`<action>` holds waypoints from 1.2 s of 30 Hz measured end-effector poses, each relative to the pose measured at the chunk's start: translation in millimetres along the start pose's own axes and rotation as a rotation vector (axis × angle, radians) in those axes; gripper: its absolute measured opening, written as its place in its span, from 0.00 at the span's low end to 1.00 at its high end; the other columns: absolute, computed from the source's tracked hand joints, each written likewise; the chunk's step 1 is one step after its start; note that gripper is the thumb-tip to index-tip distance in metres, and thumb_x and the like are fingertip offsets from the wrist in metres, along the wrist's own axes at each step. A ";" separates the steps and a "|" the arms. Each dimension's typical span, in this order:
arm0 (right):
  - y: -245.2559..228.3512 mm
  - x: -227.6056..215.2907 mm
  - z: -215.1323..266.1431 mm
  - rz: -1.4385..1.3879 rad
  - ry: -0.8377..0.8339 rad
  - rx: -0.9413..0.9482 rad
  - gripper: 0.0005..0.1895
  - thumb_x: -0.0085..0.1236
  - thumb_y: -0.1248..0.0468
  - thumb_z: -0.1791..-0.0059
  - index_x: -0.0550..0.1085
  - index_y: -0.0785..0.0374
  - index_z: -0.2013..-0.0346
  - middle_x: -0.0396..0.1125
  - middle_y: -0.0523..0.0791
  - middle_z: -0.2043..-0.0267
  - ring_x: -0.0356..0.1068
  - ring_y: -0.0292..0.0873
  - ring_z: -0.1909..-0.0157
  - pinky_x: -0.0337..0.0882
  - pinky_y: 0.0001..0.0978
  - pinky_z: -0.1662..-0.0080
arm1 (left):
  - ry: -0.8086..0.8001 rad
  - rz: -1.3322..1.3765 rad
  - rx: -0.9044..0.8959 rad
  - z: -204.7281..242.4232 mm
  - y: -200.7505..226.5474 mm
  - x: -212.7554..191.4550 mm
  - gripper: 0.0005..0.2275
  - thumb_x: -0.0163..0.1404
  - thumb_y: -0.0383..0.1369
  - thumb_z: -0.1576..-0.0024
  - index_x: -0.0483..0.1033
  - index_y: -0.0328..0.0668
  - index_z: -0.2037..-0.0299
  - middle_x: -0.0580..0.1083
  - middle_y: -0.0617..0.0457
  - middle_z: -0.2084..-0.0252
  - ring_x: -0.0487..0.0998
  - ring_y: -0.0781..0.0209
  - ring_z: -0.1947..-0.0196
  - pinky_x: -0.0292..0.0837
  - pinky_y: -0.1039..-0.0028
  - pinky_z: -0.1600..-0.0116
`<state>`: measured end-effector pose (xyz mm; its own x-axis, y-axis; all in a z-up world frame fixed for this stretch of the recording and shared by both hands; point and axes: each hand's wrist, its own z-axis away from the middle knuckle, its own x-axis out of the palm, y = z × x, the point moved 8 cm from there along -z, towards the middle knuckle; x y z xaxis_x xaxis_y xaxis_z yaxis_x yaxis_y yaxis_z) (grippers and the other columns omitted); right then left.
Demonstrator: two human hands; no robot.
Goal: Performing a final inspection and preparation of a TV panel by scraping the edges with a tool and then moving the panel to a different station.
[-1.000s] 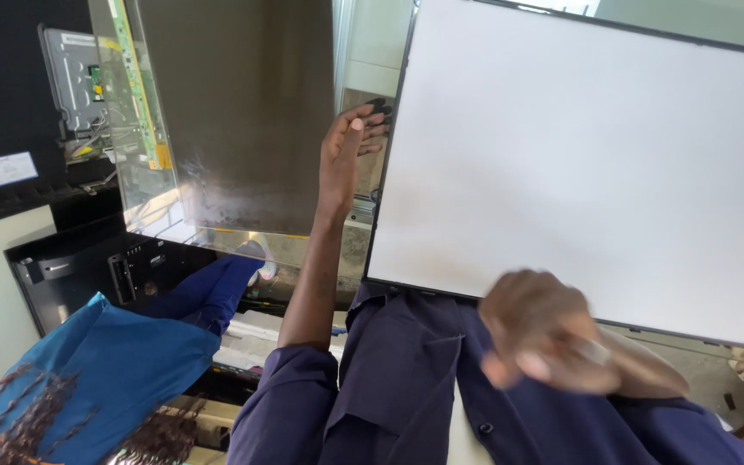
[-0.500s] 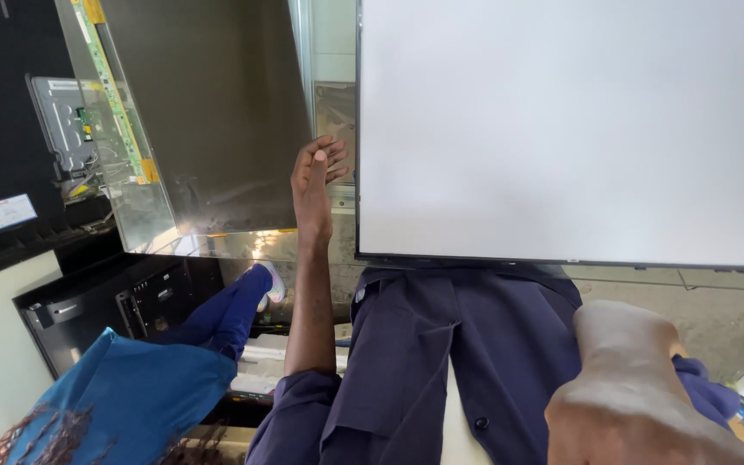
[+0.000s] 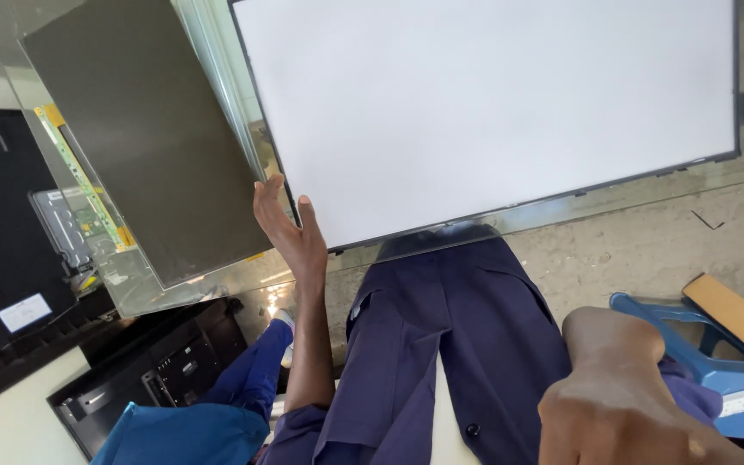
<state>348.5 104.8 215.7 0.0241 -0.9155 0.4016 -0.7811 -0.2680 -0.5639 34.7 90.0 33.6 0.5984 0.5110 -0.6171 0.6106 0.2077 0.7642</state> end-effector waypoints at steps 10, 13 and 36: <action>-125.9 72.5 100.6 -0.061 -0.169 -0.168 0.34 0.05 0.58 0.36 0.59 0.64 0.76 0.56 0.48 0.76 0.48 0.43 0.78 0.60 0.36 0.70 | -0.169 0.712 -0.271 137.9 69.7 120.0 0.09 0.41 0.32 0.36 0.71 0.35 0.55 0.74 0.46 0.64 0.74 0.64 0.65 0.69 0.78 0.65; -163.8 29.3 100.8 0.249 0.091 -0.122 0.17 0.18 0.62 0.46 0.62 0.48 0.57 0.51 0.42 0.82 0.44 0.40 0.83 0.54 0.33 0.76 | -0.268 0.874 -0.512 183.9 58.8 158.1 0.11 0.46 0.36 0.37 0.76 0.36 0.60 0.76 0.48 0.68 0.76 0.63 0.70 0.70 0.78 0.69; -140.1 -294.3 389.1 1.339 1.319 1.016 0.20 0.41 0.64 0.46 0.73 0.72 0.45 0.68 0.64 0.54 0.66 0.69 0.49 0.63 0.62 0.47 | -0.119 0.976 -0.799 167.3 -35.7 220.8 0.08 0.39 0.25 0.40 0.64 0.34 0.52 0.74 0.37 0.52 0.78 0.48 0.52 0.79 0.64 0.57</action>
<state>693.6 295.1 -104.2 -0.8095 -0.0708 -0.5829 0.5809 -0.2407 -0.7775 231.8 55.9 -161.4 0.6900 0.6656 0.2844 -0.5670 0.2529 0.7839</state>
